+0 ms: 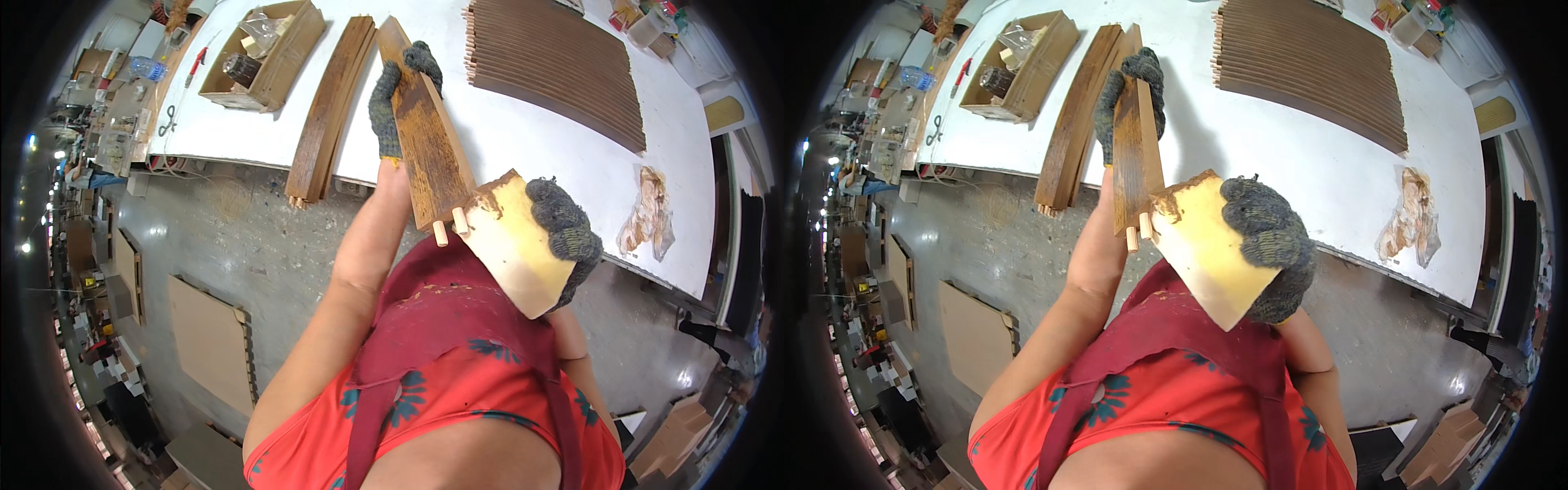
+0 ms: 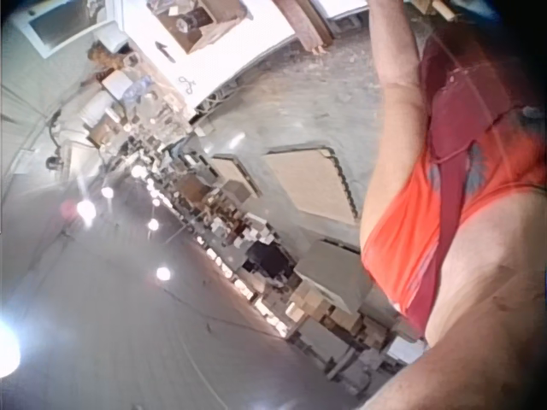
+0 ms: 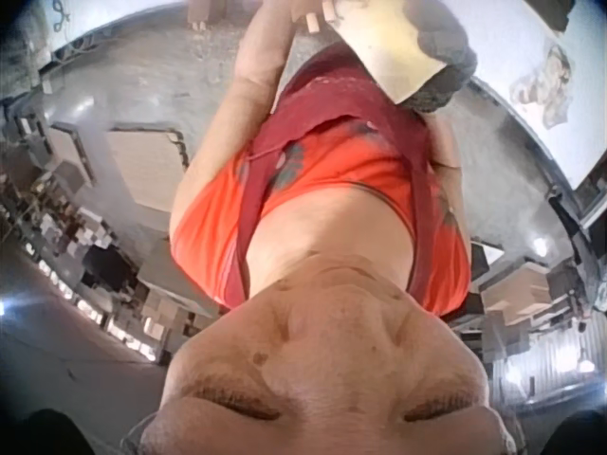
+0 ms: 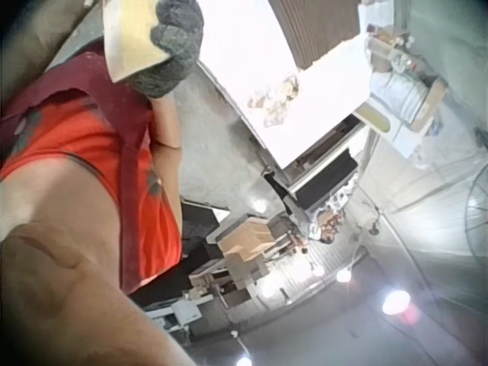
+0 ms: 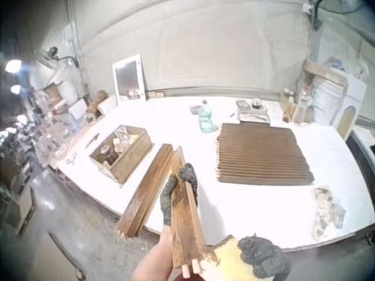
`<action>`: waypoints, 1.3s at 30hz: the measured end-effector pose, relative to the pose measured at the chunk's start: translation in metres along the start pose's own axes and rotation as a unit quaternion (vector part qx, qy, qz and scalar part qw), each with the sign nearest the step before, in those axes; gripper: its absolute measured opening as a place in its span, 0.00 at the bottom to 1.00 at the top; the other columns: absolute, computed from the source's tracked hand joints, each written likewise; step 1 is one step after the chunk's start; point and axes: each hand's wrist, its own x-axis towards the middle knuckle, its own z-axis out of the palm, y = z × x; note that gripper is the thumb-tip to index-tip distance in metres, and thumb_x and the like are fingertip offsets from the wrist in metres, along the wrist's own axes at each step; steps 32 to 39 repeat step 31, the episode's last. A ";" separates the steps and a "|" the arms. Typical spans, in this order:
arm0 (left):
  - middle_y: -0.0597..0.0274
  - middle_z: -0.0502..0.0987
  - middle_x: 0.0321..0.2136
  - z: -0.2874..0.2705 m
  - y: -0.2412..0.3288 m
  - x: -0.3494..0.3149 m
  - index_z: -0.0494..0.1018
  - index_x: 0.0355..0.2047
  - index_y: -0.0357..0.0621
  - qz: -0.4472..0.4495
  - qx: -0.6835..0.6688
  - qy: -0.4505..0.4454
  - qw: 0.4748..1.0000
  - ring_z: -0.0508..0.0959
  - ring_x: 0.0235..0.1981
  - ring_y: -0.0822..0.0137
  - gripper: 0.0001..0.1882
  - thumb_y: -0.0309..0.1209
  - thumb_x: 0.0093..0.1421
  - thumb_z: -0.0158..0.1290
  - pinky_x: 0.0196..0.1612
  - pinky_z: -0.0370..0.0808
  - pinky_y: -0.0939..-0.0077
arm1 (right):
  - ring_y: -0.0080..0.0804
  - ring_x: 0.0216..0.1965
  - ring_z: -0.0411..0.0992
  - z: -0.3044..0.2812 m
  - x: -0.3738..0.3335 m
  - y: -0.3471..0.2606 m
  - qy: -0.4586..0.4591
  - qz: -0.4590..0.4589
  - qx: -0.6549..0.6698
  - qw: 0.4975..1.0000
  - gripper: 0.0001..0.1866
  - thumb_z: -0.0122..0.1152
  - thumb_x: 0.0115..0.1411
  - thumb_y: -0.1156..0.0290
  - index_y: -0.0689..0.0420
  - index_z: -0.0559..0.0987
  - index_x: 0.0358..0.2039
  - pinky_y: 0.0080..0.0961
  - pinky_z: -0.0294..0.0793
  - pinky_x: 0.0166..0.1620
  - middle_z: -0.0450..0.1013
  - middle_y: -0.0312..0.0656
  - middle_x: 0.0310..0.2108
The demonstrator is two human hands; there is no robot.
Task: The person wipes a connected panel of wooden slats with a cloth and applies stain to individual wooden beams using a sponge.
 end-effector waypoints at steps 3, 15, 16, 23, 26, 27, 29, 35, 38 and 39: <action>0.50 0.73 0.36 0.009 -0.007 -0.004 0.64 0.48 0.29 0.013 -0.076 0.036 0.996 0.76 0.39 0.60 0.17 0.27 0.61 0.48 0.45 0.77 0.70 | 0.45 0.44 0.72 0.008 0.008 -0.001 -0.040 -0.027 -0.016 0.999 0.13 0.68 0.45 0.72 0.55 0.74 0.31 0.39 0.67 0.50 0.74 0.48 0.40; 0.55 0.73 0.40 0.002 -0.004 -0.008 0.66 0.48 0.37 0.015 -0.097 -0.007 0.995 0.76 0.41 0.65 0.15 0.29 0.62 0.47 0.41 0.79 0.75 | 0.51 0.47 0.71 0.045 0.031 -0.016 -0.119 -0.164 0.006 0.979 0.15 0.68 0.42 0.71 0.51 0.75 0.32 0.45 0.65 0.52 0.74 0.48 0.42; 0.55 0.73 0.40 0.005 -0.004 -0.008 0.66 0.49 0.36 0.039 -0.065 0.017 0.997 0.76 0.42 0.65 0.15 0.28 0.62 0.47 0.42 0.79 0.75 | 0.51 0.47 0.71 0.046 0.029 -0.013 -0.127 -0.159 0.018 0.979 0.15 0.67 0.43 0.71 0.51 0.75 0.33 0.46 0.65 0.53 0.74 0.48 0.42; 0.49 0.71 0.41 0.024 0.003 -0.009 0.60 0.53 0.33 0.052 -0.023 0.079 0.995 0.73 0.46 0.60 0.22 0.27 0.59 0.49 0.51 0.74 0.69 | 0.39 0.49 0.70 0.021 -0.026 0.015 -0.029 0.167 0.020 0.985 0.13 0.61 0.51 0.74 0.54 0.75 0.39 0.38 0.67 0.52 0.72 0.46 0.45; 0.44 0.69 0.46 0.050 0.006 -0.018 0.56 0.56 0.29 0.075 0.260 0.139 0.953 0.73 0.48 0.55 0.30 0.30 0.56 0.51 0.57 0.69 0.65 | 0.37 0.49 0.69 -0.010 0.002 0.019 0.054 0.021 0.038 0.998 0.22 0.60 0.53 0.76 0.59 0.67 0.49 0.34 0.69 0.52 0.69 0.46 0.48; 0.44 0.69 0.46 0.050 0.012 -0.021 0.56 0.56 0.29 0.054 0.294 0.142 0.944 0.72 0.48 0.55 0.31 0.31 0.56 0.52 0.58 0.68 0.65 | 0.38 0.49 0.69 -0.007 -0.003 0.011 0.179 0.064 -0.015 0.982 0.26 0.60 0.53 0.77 0.61 0.64 0.52 0.34 0.69 0.53 0.68 0.47 0.49; 0.43 0.69 0.46 0.053 0.027 -0.024 0.55 0.56 0.29 0.006 0.358 0.143 0.923 0.72 0.49 0.55 0.33 0.33 0.55 0.53 0.59 0.66 0.65 | 0.40 0.50 0.69 -0.042 -0.016 0.038 0.261 0.120 0.107 0.952 0.29 0.61 0.51 0.75 0.62 0.62 0.53 0.34 0.69 0.54 0.68 0.48 0.49; 0.43 0.68 0.47 0.047 0.057 -0.026 0.52 0.58 0.28 -0.035 0.406 0.145 0.902 0.70 0.52 0.50 0.37 0.34 0.54 0.55 0.59 0.66 0.67 | 0.45 0.51 0.68 -0.082 -0.027 0.061 0.205 0.132 0.156 0.957 0.32 0.65 0.50 0.70 0.56 0.62 0.56 0.37 0.68 0.55 0.66 0.49 0.52; 0.43 0.68 0.47 0.047 0.057 -0.026 0.52 0.58 0.28 -0.035 0.406 0.145 0.902 0.70 0.52 0.50 0.37 0.34 0.54 0.55 0.59 0.66 0.67 | 0.45 0.51 0.68 -0.082 -0.027 0.061 0.205 0.132 0.156 0.957 0.32 0.65 0.50 0.70 0.56 0.62 0.56 0.37 0.68 0.55 0.66 0.49 0.52; 0.43 0.68 0.47 0.047 0.057 -0.026 0.52 0.58 0.28 -0.035 0.406 0.145 0.902 0.70 0.52 0.50 0.37 0.34 0.54 0.55 0.59 0.66 0.67 | 0.45 0.51 0.68 -0.082 -0.027 0.061 0.205 0.132 0.156 0.957 0.32 0.65 0.50 0.70 0.56 0.62 0.56 0.37 0.68 0.55 0.66 0.49 0.52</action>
